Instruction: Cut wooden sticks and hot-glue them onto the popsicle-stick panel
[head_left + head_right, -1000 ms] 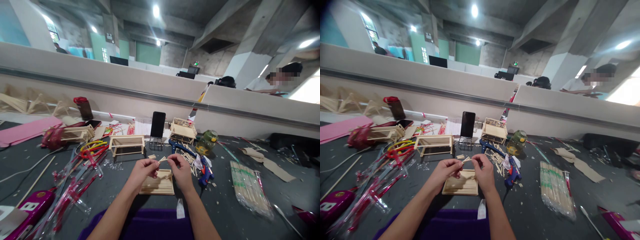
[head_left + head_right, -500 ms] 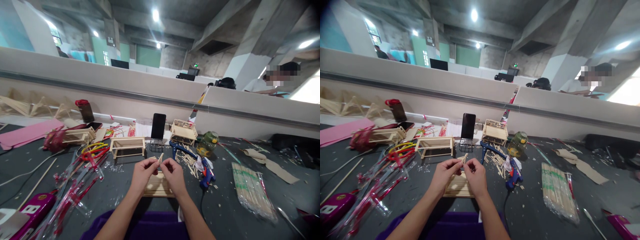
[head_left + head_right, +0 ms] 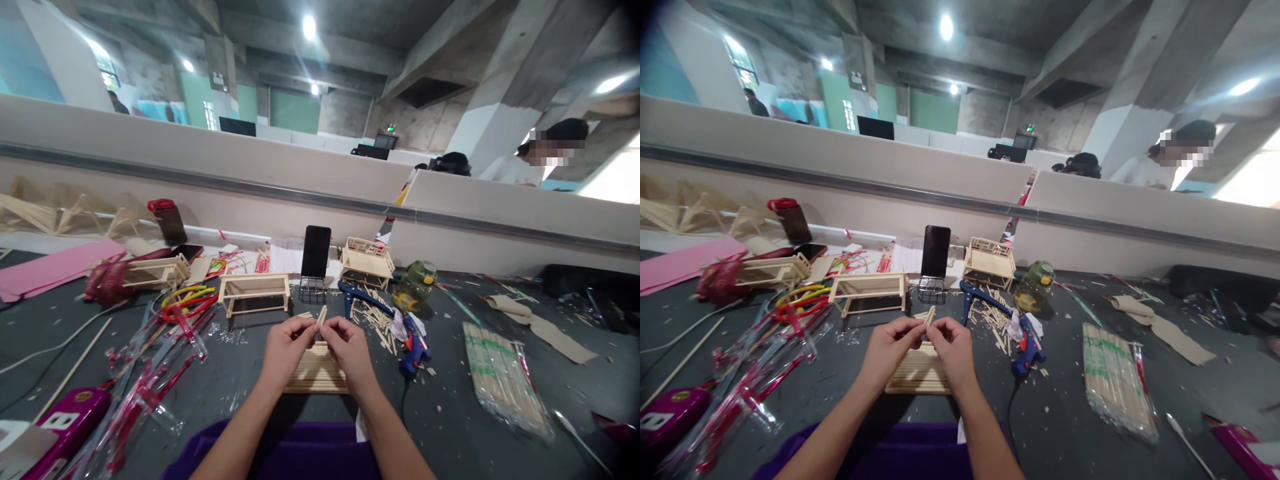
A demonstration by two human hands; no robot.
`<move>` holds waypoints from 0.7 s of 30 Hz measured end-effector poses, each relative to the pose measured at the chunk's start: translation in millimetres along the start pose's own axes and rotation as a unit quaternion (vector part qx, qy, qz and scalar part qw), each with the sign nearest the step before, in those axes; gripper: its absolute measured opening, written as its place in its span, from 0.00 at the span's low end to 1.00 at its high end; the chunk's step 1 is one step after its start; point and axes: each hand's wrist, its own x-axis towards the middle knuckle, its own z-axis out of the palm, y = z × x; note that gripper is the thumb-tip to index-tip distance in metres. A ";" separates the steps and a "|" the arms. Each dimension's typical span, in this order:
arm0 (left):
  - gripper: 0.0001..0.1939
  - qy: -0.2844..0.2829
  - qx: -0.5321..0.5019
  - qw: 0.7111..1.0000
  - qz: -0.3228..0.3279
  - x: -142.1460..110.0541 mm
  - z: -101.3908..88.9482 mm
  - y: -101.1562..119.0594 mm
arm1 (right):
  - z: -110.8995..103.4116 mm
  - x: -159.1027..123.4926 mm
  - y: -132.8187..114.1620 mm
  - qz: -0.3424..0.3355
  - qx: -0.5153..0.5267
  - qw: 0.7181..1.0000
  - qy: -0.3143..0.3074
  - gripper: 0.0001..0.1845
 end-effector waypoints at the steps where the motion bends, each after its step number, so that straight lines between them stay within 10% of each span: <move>1: 0.09 -0.002 0.014 1.000 0.013 -0.4 0.0 -0.4 | -0.4 0.1 0.0 0.000 -0.001 1.000 0.000 0.12; 14: 0.09 -0.007 0.157 0.975 0.160 -4.2 -2.3 0.3 | -3.2 2.5 3.2 -0.033 -0.036 0.999 0.004 0.12; 21: 0.10 -0.032 0.130 0.982 0.130 -5.6 0.5 1.3 | -3.6 2.9 2.0 -0.053 -0.057 0.997 0.009 0.12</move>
